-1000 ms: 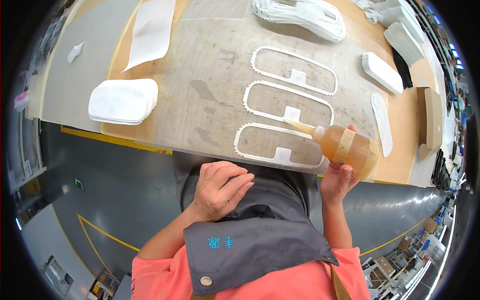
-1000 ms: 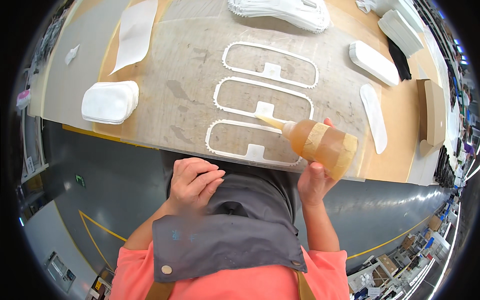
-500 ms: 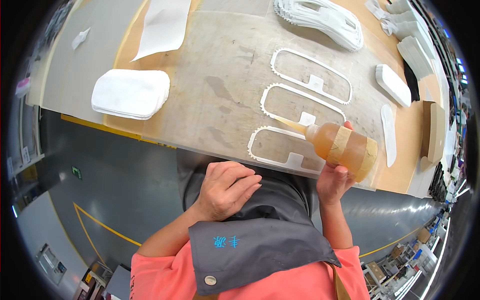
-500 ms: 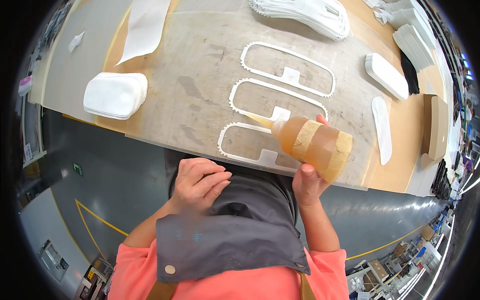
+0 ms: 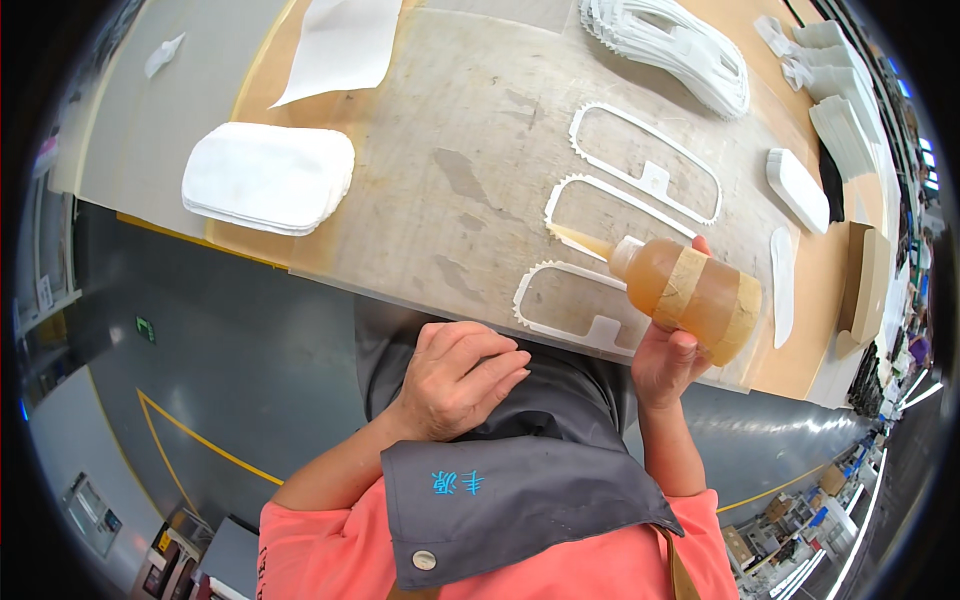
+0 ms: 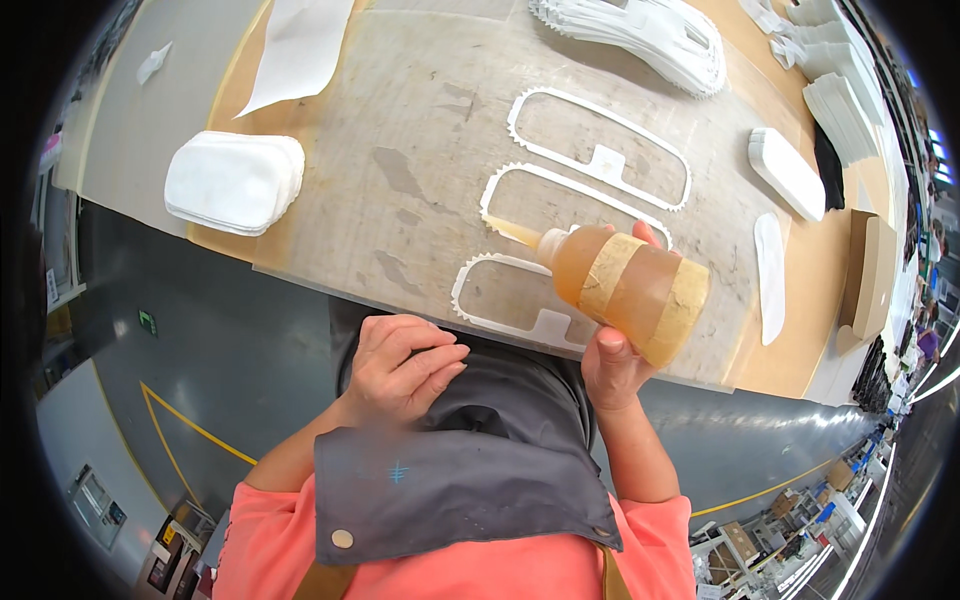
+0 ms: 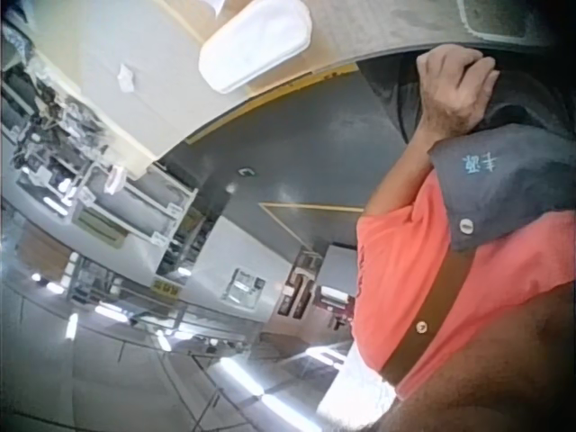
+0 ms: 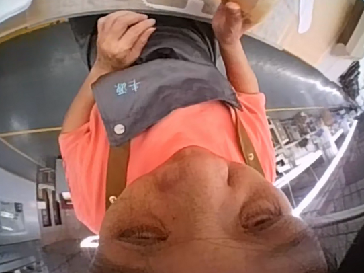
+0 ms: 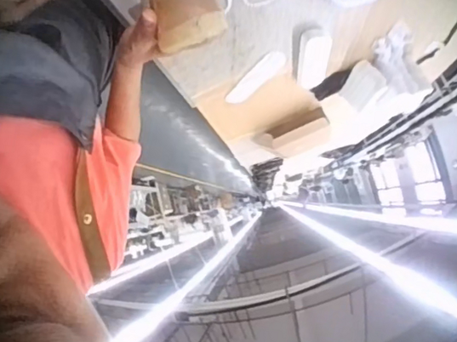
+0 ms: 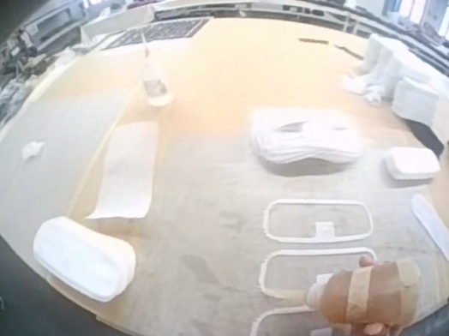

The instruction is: Applying adhesive to plastic frames and attaching padded insole components to them.

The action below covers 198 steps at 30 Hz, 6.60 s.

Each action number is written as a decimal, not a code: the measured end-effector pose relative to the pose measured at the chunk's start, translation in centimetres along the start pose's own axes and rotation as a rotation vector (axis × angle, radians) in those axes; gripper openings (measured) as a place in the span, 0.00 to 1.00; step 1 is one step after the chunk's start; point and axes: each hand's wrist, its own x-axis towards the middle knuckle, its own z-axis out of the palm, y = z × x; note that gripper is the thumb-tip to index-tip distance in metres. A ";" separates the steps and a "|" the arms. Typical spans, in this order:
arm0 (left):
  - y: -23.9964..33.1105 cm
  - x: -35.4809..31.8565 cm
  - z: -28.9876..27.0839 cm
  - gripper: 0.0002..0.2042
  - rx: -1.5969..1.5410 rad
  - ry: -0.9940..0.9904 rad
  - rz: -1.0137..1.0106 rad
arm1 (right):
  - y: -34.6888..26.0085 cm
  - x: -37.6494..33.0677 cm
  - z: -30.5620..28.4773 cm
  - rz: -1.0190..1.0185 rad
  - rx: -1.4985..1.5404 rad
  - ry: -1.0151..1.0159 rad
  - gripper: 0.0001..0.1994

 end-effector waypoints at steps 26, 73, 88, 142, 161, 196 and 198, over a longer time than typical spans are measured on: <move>-0.5 0.7 -0.4 0.12 -0.017 0.039 0.023 | 1.0 3.1 0.3 -0.254 -0.222 -0.107 0.49; 1.3 2.1 1.6 0.09 0.059 -0.064 0.082 | -3.0 0.6 -11.0 -0.184 -0.278 0.324 0.48; 2.0 1.9 2.0 0.08 0.063 -0.069 0.107 | -3.9 -1.7 -12.0 -0.086 -0.157 0.402 0.45; 1.3 4.2 -0.1 0.11 0.078 0.060 0.107 | -3.3 4.8 -7.3 -0.036 0.083 0.205 0.35; -0.5 5.4 0.2 0.12 0.000 0.020 0.046 | -0.5 6.5 -4.1 0.033 0.026 0.081 0.43; -2.0 5.0 -0.5 0.16 -0.047 0.045 -0.015 | 0.8 10.3 0.5 -0.153 -0.181 -0.129 0.43; -2.0 5.0 -0.6 0.16 -0.046 0.046 -0.018 | 0.8 10.5 0.7 -0.184 -0.184 -0.142 0.44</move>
